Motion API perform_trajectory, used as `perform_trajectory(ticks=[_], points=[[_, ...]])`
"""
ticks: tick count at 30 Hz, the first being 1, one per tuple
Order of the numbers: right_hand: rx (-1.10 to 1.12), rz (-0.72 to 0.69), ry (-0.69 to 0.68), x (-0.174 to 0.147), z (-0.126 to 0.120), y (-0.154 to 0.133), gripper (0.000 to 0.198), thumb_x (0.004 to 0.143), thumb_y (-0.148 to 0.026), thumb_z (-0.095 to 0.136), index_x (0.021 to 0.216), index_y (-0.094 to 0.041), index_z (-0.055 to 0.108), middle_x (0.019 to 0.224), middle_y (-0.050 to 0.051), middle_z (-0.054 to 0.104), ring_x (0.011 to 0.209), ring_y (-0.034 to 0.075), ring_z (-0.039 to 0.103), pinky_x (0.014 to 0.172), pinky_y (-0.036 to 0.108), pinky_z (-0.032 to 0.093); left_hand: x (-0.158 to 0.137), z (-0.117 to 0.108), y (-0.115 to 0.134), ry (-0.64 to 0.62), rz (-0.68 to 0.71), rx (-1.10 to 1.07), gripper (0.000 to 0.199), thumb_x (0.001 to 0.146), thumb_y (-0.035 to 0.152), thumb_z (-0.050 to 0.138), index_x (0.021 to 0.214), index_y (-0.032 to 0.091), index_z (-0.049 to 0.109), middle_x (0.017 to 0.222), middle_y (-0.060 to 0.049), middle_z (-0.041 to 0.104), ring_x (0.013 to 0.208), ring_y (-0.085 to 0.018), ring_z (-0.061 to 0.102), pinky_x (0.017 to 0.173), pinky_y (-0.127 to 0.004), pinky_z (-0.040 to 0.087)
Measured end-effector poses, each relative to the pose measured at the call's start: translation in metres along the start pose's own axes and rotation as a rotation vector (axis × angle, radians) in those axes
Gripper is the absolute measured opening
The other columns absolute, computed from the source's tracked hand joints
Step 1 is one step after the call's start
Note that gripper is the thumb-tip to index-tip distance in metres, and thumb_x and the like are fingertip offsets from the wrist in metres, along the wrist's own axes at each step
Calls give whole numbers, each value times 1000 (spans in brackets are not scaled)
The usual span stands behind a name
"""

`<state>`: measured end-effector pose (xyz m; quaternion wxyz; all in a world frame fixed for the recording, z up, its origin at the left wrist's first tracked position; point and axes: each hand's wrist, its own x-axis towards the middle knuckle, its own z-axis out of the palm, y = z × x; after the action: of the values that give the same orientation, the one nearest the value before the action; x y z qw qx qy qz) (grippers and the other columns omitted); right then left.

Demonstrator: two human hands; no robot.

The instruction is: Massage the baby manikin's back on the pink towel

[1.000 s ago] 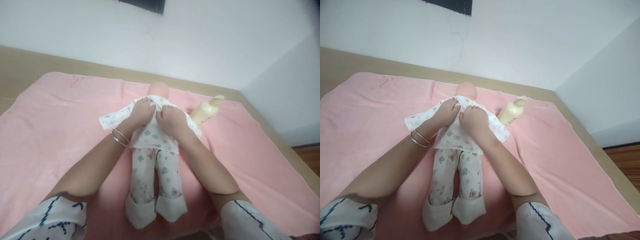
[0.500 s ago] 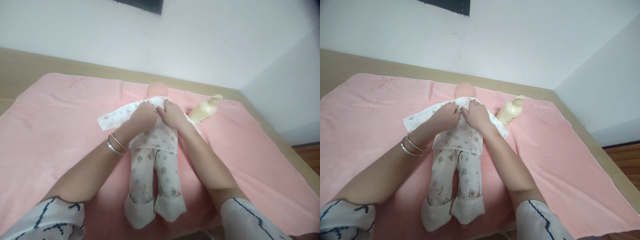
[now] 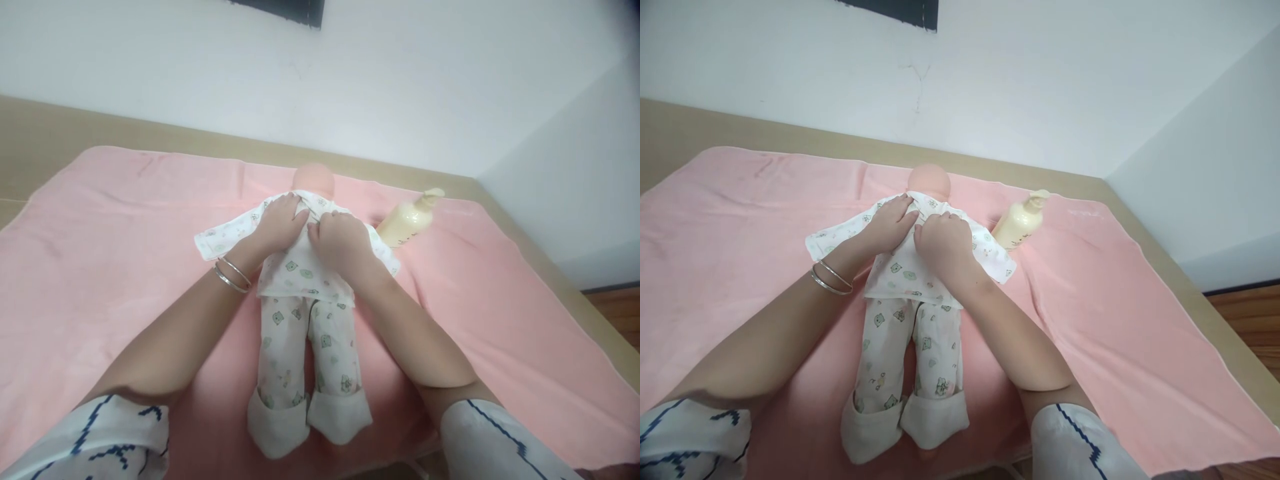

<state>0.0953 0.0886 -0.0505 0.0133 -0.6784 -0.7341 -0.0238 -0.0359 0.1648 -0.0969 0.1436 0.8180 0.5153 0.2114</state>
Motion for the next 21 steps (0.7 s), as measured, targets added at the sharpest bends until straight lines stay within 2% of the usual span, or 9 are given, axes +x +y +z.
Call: perform_trajectory(ticks=[5, 10, 12, 14, 17, 21], points=[[62, -10, -65, 5, -4, 6, 46, 108, -37, 30, 108, -10, 67, 108, 18, 71, 103, 33, 67, 79, 38, 46, -5, 4, 2, 15, 22, 131, 42, 103, 29, 29, 121, 8, 60, 126, -20, 64, 123, -33, 57, 110, -49, 45], [177, -15, -97, 11, -6, 16, 43, 107, -39, 33, 111, -10, 65, 119, 20, 69, 110, 33, 64, 88, 40, 47, -15, -9, 16, -101, 186, 342, 35, 95, 9, 33, 93, 9, 67, 108, -21, 66, 110, -33, 61, 100, -49, 48], [254, -33, -98, 17, -3, 23, 45, 107, -42, 33, 118, -9, 62, 125, 22, 67, 112, 32, 64, 92, 40, 47, -20, -15, 25, -123, 155, 329, 31, 92, 7, 36, 94, 9, 66, 104, -20, 65, 105, -32, 62, 95, -46, 49], [321, -40, -102, 24, 2, 30, 48, 108, -45, 31, 125, -9, 59, 130, 23, 65, 113, 32, 63, 95, 40, 46, -24, -20, 34, -123, 77, 293, 29, 92, 7, 38, 103, 8, 65, 106, -20, 64, 104, -31, 61, 92, -43, 50], [368, -42, -103, 33, 11, 38, 51, 107, -48, 31, 127, -9, 56, 135, 23, 62, 115, 33, 62, 98, 43, 46, -30, -23, 46, -153, -1, 276, 29, 92, 8, 40, 111, 8, 62, 109, -19, 64, 106, -30, 61, 92, -41, 50], [361, -37, -82, 35, 18, 39, 52, 107, -50, 29, 127, -10, 56, 140, 23, 60, 118, 33, 61, 100, 45, 45, -29, -21, 46, -160, -48, 222, 29, 94, 9, 37, 110, 10, 62, 111, -18, 64, 106, -29, 61, 93, -41, 50]])
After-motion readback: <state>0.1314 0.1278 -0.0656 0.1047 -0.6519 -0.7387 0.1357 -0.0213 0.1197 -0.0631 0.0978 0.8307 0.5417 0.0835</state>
